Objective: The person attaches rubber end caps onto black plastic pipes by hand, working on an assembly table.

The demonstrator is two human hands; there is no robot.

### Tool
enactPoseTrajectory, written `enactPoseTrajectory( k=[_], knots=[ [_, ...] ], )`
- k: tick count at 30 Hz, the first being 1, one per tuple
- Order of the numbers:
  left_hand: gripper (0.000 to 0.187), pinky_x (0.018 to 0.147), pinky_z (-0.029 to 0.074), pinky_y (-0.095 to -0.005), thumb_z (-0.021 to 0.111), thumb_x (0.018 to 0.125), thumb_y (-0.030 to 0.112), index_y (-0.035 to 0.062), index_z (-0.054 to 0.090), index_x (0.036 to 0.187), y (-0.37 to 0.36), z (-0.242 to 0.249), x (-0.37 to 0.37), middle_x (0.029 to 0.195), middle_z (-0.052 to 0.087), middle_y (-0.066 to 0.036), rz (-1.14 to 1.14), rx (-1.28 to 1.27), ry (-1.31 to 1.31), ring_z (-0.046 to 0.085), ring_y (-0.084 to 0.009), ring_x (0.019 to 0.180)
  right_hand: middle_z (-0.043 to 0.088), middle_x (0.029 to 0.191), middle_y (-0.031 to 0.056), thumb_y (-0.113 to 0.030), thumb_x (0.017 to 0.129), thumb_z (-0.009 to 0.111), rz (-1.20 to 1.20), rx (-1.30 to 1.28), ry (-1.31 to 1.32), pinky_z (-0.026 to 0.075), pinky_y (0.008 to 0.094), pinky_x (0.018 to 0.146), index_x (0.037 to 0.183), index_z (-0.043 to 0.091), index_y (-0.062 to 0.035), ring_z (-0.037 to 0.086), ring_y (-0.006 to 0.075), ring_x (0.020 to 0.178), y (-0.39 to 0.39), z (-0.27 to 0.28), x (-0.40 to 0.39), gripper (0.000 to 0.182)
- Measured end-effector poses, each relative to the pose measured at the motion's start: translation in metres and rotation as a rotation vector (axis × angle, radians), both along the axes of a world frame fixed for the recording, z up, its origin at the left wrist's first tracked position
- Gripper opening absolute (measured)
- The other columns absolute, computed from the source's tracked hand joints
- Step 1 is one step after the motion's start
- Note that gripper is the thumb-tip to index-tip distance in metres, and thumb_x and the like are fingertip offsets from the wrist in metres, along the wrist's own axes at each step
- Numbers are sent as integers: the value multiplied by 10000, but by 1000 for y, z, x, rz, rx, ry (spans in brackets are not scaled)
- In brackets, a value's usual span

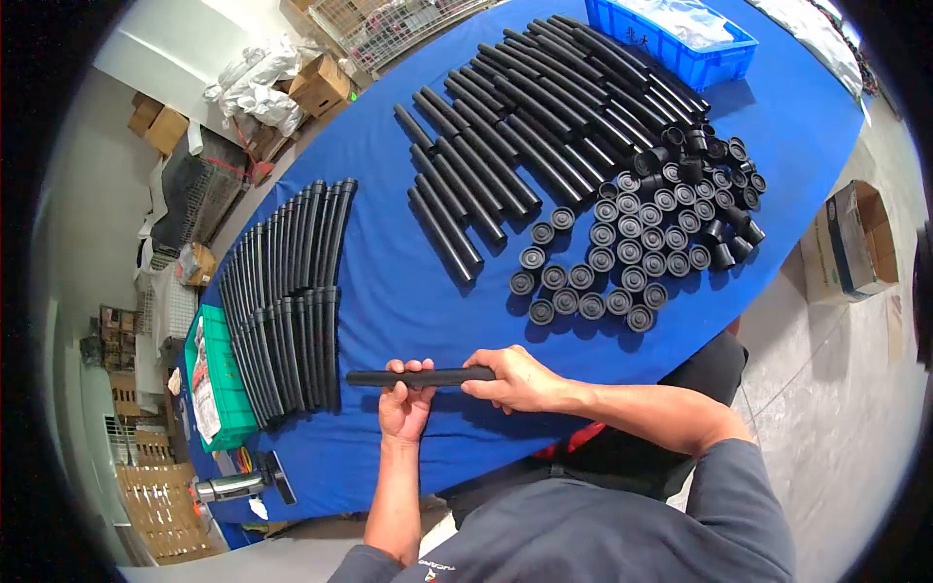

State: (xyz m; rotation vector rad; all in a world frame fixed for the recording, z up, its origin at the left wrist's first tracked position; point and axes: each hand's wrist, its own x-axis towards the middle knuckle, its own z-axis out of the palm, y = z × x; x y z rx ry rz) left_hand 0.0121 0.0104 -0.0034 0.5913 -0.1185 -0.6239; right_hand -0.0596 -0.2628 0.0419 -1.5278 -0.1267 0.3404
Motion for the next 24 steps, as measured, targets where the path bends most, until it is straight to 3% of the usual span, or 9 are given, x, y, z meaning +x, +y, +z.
enactPoseTrajectory(
  k=[3,6,9,12,13,16,20,22,24],
  knots=[
    [332,1132,486,-544,726,935,43,70,586,1235,-2,4,-2,1285,664,-162,7,27,8,557,-360,1343,687,714,122,-242,956,716,35,-84,18,555,348,555,1195,646,31,700,203,622,-6,10,2,370],
    [338,1134,482,-541,727,939,55,63,585,1246,-4,1,-1,1300,660,-170,-16,12,40,557,-363,1343,706,850,175,-230,913,757,-173,-423,-685,568,392,642,1207,645,16,723,281,755,9,-22,-2,398],
    [336,1097,510,-550,750,922,71,83,605,1225,0,1,-2,1261,690,-172,11,22,52,566,-372,1334,698,943,197,-216,884,778,-165,-305,-628,563,417,693,1226,637,11,711,332,835,13,-20,-4,434],
    [346,1103,496,-561,757,917,84,83,612,1230,4,1,-2,1286,679,-175,39,32,42,562,-377,1338,692,894,187,-218,894,771,106,271,445,569,421,708,1241,629,20,704,332,784,-4,16,5,444],
    [341,1118,484,-553,745,927,83,78,605,1237,2,4,-1,1300,671,-177,21,41,32,560,-375,1341,684,934,191,-195,898,756,129,201,402,575,434,700,1242,620,8,699,347,805,-4,8,6,422],
    [361,1105,496,-579,746,932,103,81,603,1262,-2,3,-1,1314,660,-210,2,54,66,545,-398,1355,669,990,191,-164,899,735,-183,-357,-676,575,451,676,1244,604,-5,689,365,833,13,-28,-3,401],
    [354,1098,503,-573,759,928,130,85,599,1241,3,-5,0,1310,664,-203,-9,21,50,558,-388,1344,691,798,183,-235,923,728,101,-48,112,580,425,639,1167,653,21,714,333,686,-7,31,-2,361],
    [357,1102,498,-569,763,926,134,88,600,1240,1,-1,-1,1310,666,-199,-4,65,33,560,-382,1343,685,693,163,-283,940,725,69,5,169,571,391,607,1154,673,29,704,302,595,-5,16,3,382],
    [364,1114,490,-559,753,936,146,73,606,1261,-4,7,-2,1323,656,-170,3,116,39,554,-382,1345,710,904,211,-254,908,740,-193,-345,-621,575,429,667,1157,674,10,724,358,813,9,-25,0,369]
  ],
)
